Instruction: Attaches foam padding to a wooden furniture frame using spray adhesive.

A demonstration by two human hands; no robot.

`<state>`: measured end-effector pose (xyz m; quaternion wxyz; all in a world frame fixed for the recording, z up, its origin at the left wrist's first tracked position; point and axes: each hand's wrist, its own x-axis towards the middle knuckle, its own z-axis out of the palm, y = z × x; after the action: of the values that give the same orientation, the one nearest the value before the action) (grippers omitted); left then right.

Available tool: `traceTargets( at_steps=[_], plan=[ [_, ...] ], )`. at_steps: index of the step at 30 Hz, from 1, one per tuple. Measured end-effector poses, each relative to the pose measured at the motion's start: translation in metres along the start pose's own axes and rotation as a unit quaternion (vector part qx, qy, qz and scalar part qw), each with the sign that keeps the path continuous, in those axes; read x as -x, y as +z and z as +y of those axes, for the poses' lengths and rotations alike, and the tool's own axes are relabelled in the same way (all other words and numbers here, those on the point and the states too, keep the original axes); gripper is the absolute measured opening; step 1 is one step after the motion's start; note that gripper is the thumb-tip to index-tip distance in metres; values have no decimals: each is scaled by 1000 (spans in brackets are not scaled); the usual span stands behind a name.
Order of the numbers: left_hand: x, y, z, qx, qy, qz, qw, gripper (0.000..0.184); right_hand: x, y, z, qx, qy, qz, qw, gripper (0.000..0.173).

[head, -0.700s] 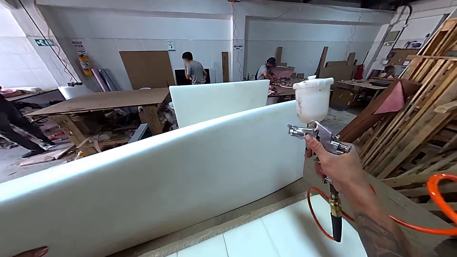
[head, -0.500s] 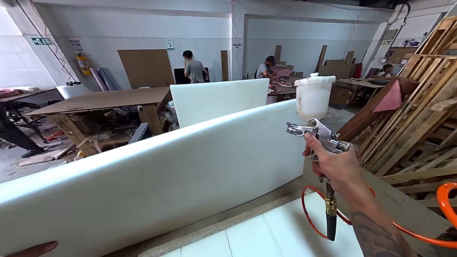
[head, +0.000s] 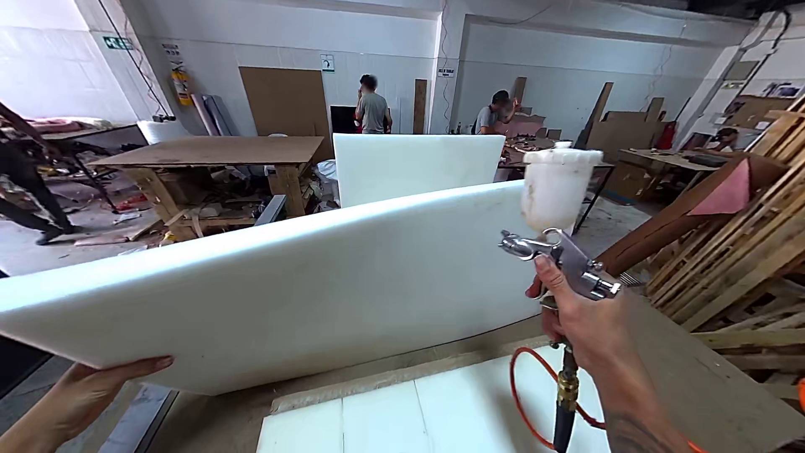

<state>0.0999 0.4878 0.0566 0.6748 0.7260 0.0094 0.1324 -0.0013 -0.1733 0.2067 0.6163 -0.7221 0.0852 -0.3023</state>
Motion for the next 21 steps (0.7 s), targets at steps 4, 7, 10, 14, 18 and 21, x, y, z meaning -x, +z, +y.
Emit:
traceTargets(
  at_steps=[4, 7, 10, 14, 18, 21],
  plan=[
    [-4, -1, -4, 1, 11, 8, 1000, 86, 15, 23, -3, 12, -15, 28, 999, 38],
    [-8, -4, -13, 18, 26, 11, 999, 87, 31, 45, -15, -4, -6, -20, 1000, 35],
    [-13, -4, -12, 25, 17, 12, 999, 93, 45, 63, -22, 12, -17, -40, 999, 35],
    [-20, -8, -18, 36, 4, 10, 999, 97, 51, 81, -31, 34, -34, 14, 999, 34],
    [-16, -3, -9, 40, -3, -1, 999, 90, 73, 120, -43, -9, -23, -74, 997, 35],
    [-16, -1, 0, 33, -4, -7, 999, 81, 79, 135, -43, 1, -20, -76, 997, 34]
  ],
)
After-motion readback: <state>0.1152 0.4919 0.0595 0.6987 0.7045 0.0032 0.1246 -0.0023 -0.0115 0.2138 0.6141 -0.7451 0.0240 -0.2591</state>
